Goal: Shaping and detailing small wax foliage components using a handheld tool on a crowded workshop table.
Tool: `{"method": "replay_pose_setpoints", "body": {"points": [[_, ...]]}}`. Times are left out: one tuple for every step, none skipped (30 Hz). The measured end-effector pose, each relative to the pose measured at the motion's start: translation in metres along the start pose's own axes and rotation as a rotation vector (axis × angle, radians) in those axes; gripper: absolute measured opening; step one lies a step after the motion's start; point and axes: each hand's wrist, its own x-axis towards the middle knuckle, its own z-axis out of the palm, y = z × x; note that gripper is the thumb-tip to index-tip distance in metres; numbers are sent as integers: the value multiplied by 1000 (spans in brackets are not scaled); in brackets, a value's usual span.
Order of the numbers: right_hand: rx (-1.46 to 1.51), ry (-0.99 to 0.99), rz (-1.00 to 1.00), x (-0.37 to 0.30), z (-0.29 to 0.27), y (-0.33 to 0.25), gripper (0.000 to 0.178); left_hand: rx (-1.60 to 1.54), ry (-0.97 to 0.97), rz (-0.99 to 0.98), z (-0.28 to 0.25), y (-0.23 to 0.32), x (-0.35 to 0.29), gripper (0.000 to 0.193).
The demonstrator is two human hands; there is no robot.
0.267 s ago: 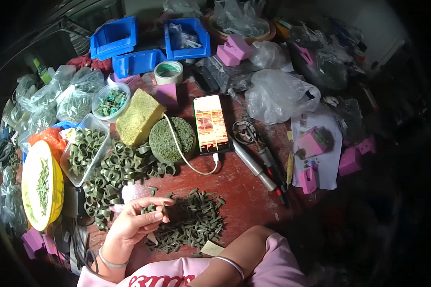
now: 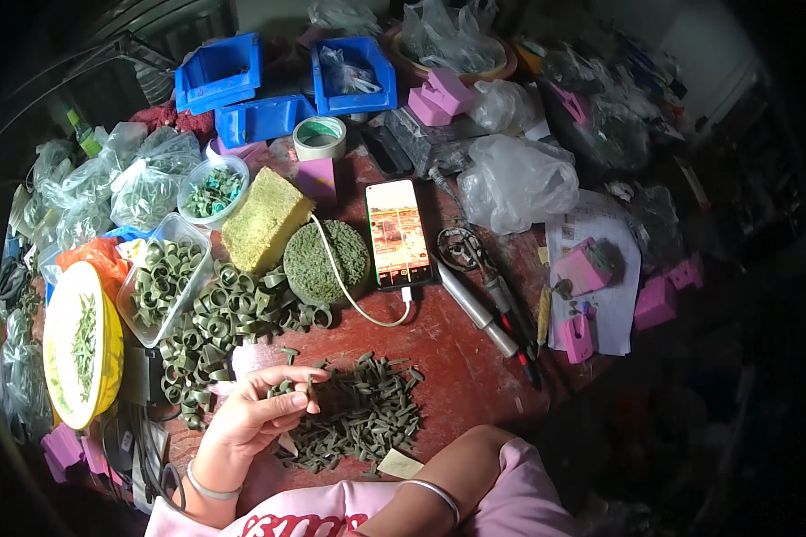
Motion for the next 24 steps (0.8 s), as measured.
{"method": "replay_pose_setpoints", "body": {"points": [[0,-3,6,1,-7,2,21,20,-12,6,-1,0,0,35],[-340,-49,-10,1,-20,5,20,21,-7,10,-2,-1,0,35],[-679,-92,-32,2,-26,4,19,20,-20,7,-2,-2,2,36],[-679,-92,-32,1,-28,4,19,19,-34,3,-2,-2,3,36],[-659,-82,28,0,-29,3,18,18,-40,5,0,-1,3,36],[-638,-72,90,-1,-29,2,17,16,-38,6,0,-1,3,36],[-636,-72,92,0,-33,9,17,10,-33,1,0,-1,4,36],[-389,-58,19,1,-39,24,18,5,-28,-4,0,-1,4,36],[-144,-43,-56,2,-40,33,19,4,-31,-7,0,-1,4,36],[-143,-41,-56,2,-27,20,19,8,-23,-5,-2,-2,3,36],[-8,-55,11,-2,-13,2,20,12,-16,-4,-3,-2,1,36],[126,-69,77,-5,-3,-10,21,12,-17,-5,-3,-2,2,36],[126,-69,76,-4,-9,-5,21,9,-18,-4,-3,-2,3,36],[-158,-128,-67,-1,-21,6,21,6,-19,-3,-2,-1,4,36],[-441,-186,-212,2,-28,11,21,8,-18,-5,-2,-1,4,36],[-441,-188,-215,2,-34,14,21,14,-22,-2,-1,-1,5,36],[-506,-175,-149,1,-39,15,21,21,-25,2,0,0,5,36],[-569,-162,-78,1,-42,12,21,21,-22,3,0,-1,4,36],[-567,-165,-76,2,-45,7,21,14,-19,1,-1,-1,4,36],[-702,-205,16,3,-45,-3,21,7,-16,-1,-1,-1,3,36],[-836,-245,110,5,-44,-9,21,7,-14,0,0,-1,3,36],[-836,-247,111,2,-45,-2,21,7,-21,-2,0,-1,3,36],[-839,-176,-62,-3,-48,6,23,-2,-19,-8,-2,0,5,36],[-848,-101,-237,-7,-45,11,26,-3,-15,-5,-2,0,4,36]]}}
